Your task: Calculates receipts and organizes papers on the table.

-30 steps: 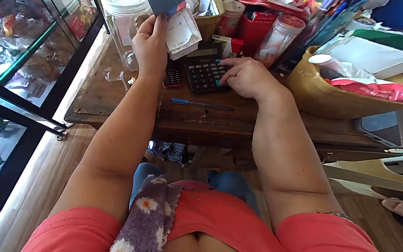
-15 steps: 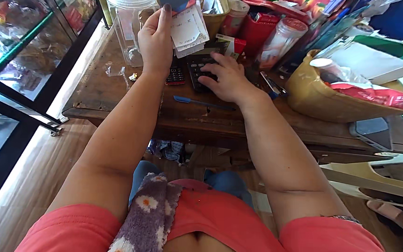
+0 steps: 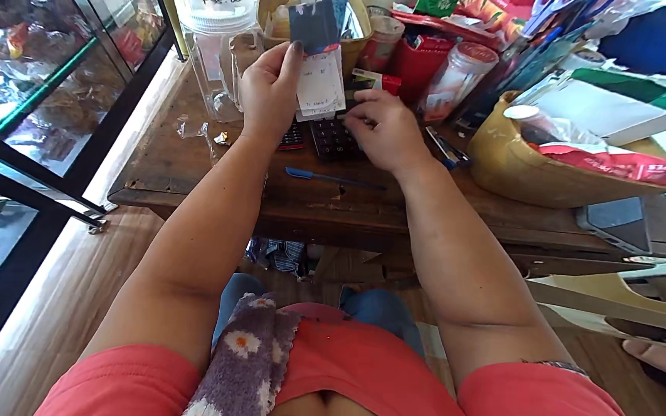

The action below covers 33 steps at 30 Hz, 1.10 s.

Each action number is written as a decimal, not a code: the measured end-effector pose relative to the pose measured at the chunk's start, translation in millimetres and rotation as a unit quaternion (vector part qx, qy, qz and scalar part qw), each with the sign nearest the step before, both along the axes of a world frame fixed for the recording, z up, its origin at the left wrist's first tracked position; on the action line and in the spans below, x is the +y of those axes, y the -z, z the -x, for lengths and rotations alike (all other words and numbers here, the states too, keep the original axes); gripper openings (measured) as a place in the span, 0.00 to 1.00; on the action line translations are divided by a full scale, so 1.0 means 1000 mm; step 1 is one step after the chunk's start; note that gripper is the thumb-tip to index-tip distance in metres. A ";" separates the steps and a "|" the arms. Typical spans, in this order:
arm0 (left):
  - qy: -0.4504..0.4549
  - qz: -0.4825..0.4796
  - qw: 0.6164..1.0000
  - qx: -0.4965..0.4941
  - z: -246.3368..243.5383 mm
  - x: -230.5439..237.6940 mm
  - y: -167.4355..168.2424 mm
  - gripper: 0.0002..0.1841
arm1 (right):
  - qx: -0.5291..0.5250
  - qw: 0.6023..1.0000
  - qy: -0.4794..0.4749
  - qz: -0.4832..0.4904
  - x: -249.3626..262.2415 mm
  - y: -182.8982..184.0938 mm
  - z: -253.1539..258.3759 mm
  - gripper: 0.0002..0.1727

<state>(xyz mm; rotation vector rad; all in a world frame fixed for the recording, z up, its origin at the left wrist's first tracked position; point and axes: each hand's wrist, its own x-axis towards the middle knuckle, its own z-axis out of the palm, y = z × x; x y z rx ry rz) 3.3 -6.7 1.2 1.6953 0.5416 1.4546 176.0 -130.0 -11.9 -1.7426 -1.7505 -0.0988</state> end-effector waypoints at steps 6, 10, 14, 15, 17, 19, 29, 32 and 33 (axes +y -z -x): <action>-0.031 -0.108 0.990 0.079 -0.002 0.001 0.008 0.15 | -0.013 0.960 -0.015 -0.278 0.003 0.006 0.002 0.13; -0.028 -0.146 0.985 0.089 -0.002 0.001 0.010 0.15 | -0.048 0.961 -0.046 -0.269 0.005 0.007 0.010 0.19; -0.038 -0.155 0.983 0.087 -0.004 0.000 0.011 0.15 | -0.057 0.965 -0.078 -0.244 0.005 0.009 0.012 0.21; -0.039 -0.150 0.984 0.090 -0.003 0.000 0.011 0.15 | -0.058 0.965 -0.081 -0.244 0.005 0.009 0.011 0.20; -0.039 -0.140 0.985 0.094 -0.002 -0.001 0.010 0.15 | -0.059 0.964 -0.085 -0.247 0.005 0.009 0.010 0.18; -0.038 -0.139 0.985 0.094 -0.002 -0.001 0.009 0.15 | -0.060 0.964 -0.088 -0.245 0.004 0.008 0.008 0.14; 0.037 -0.172 0.973 0.149 0.003 -0.005 0.009 0.26 | 0.046 0.942 -0.048 -0.330 0.004 0.003 0.002 0.10; 0.080 -0.230 0.959 0.146 0.002 -0.005 0.013 0.22 | 0.064 0.940 -0.017 -0.336 0.003 0.002 0.000 0.10; 0.093 -0.240 0.955 0.147 0.001 -0.004 0.014 0.19 | 0.067 0.941 -0.010 -0.331 0.003 0.002 0.000 0.10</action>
